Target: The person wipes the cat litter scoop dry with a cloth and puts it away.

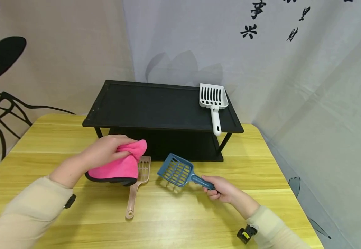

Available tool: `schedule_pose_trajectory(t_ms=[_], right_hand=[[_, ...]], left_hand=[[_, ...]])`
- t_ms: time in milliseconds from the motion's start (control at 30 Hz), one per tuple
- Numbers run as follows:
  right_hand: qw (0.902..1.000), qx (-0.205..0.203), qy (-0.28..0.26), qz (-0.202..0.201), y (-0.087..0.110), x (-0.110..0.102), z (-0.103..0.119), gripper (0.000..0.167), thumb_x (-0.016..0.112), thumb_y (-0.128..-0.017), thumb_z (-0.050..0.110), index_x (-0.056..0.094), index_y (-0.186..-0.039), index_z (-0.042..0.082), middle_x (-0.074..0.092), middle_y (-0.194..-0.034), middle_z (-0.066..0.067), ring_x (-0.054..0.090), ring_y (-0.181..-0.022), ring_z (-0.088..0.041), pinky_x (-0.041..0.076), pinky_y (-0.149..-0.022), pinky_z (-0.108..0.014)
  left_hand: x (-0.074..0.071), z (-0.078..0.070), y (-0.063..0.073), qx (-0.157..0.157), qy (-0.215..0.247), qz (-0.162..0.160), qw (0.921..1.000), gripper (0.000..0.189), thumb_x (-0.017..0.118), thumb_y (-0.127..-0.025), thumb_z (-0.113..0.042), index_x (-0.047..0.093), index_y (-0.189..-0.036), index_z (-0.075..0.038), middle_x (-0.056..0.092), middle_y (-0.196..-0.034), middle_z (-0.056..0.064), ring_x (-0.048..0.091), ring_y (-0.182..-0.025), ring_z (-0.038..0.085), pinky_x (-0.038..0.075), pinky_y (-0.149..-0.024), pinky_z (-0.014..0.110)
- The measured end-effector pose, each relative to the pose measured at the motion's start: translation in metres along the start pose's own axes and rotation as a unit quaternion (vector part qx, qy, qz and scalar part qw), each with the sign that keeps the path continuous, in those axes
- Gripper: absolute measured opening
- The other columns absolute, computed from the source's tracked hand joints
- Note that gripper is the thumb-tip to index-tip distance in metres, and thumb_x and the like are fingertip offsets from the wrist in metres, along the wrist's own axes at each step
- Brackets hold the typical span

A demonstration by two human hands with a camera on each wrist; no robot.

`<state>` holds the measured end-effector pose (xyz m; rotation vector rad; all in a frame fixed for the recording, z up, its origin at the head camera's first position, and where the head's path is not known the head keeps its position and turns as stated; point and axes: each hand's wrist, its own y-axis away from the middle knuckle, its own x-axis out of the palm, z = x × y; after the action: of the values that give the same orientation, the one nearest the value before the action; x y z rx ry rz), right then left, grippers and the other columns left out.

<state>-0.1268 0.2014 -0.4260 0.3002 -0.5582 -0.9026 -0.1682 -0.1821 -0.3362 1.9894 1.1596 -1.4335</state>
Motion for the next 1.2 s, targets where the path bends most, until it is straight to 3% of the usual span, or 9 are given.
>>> schedule_pose_trajectory(t_ms=[167,400,567,733,867,1000,1200], right_hand=[[0.9998,0.000,0.022,-0.005,0.000,0.005,0.007,0.033,0.031,-0.103,0.024,0.059,-0.093,0.011,0.051,-0.062,0.009,0.031,-0.040,0.003,0.023,-0.039,-0.010],[0.9991,0.000,0.042,0.009,-0.006,0.019,0.014,0.030,0.032,-0.103,0.025,0.057,-0.096,0.010,0.050,-0.064,0.009,0.030,-0.041,0.003,0.022,-0.040,-0.011],[0.9987,0.003,0.048,0.017,-0.010,0.029,0.019,0.029,0.031,-0.103,0.025,0.056,-0.097,0.010,0.050,-0.063,0.009,0.029,-0.041,0.003,0.022,-0.040,-0.011],[0.9987,-0.013,0.048,0.008,-0.011,0.036,0.025,0.029,0.030,-0.103,0.023,0.053,-0.094,0.008,0.048,-0.062,0.008,0.029,-0.039,0.003,0.021,-0.039,-0.011],[0.9988,-0.033,0.035,-0.002,-0.012,0.043,0.031,0.028,0.031,-0.103,0.022,0.050,-0.092,0.005,0.047,-0.062,0.007,0.029,-0.038,0.003,0.020,-0.039,-0.011],[0.9985,-0.051,0.018,-0.009,-0.011,0.048,0.037,0.027,0.031,-0.103,0.021,0.050,-0.092,0.005,0.048,-0.062,0.007,0.030,-0.038,0.003,0.019,-0.040,-0.011],[0.9973,-0.072,0.011,-0.008,-0.006,0.049,0.043,0.029,0.033,-0.103,0.020,0.055,-0.089,0.007,0.048,-0.061,0.008,0.030,-0.038,0.002,0.018,-0.041,-0.012]], left_hand=[[0.006,-0.014,-0.017,0.027,0.001,0.006,0.9996,0.037,0.071,-0.082,-0.015,0.065,-0.119,-0.010,0.066,-0.107,0.005,0.061,-0.092,0.019,0.053,-0.083,0.039],[0.017,-0.038,-0.038,0.076,-0.004,0.031,0.9966,0.036,0.070,-0.084,-0.020,0.065,-0.119,-0.016,0.066,-0.103,-0.002,0.059,-0.089,0.012,0.053,-0.083,0.032],[0.019,-0.056,-0.046,0.110,-0.023,0.038,0.9929,0.036,0.071,-0.083,-0.021,0.066,-0.118,-0.017,0.065,-0.098,-0.003,0.057,-0.086,0.010,0.053,-0.081,0.028],[0.021,-0.072,-0.046,0.125,-0.054,0.065,0.9885,0.040,0.073,-0.081,-0.022,0.065,-0.120,-0.016,0.064,-0.099,-0.001,0.060,-0.087,0.010,0.054,-0.079,0.026],[0.027,-0.075,-0.047,0.131,-0.064,0.066,0.9871,0.045,0.074,-0.080,-0.025,0.060,-0.121,-0.014,0.065,-0.099,-0.002,0.059,-0.080,0.009,0.052,-0.073,0.024],[0.029,-0.073,-0.047,0.141,-0.056,0.044,0.9874,0.034,0.075,-0.078,-0.027,0.058,-0.105,-0.017,0.068,-0.093,-0.005,0.057,-0.073,0.007,0.051,-0.071,0.023],[0.028,-0.070,-0.044,0.184,-0.099,0.027,0.9776,0.021,0.075,-0.078,-0.027,0.069,-0.097,-0.019,0.070,-0.089,-0.007,0.059,-0.076,0.010,0.053,-0.076,0.026]])
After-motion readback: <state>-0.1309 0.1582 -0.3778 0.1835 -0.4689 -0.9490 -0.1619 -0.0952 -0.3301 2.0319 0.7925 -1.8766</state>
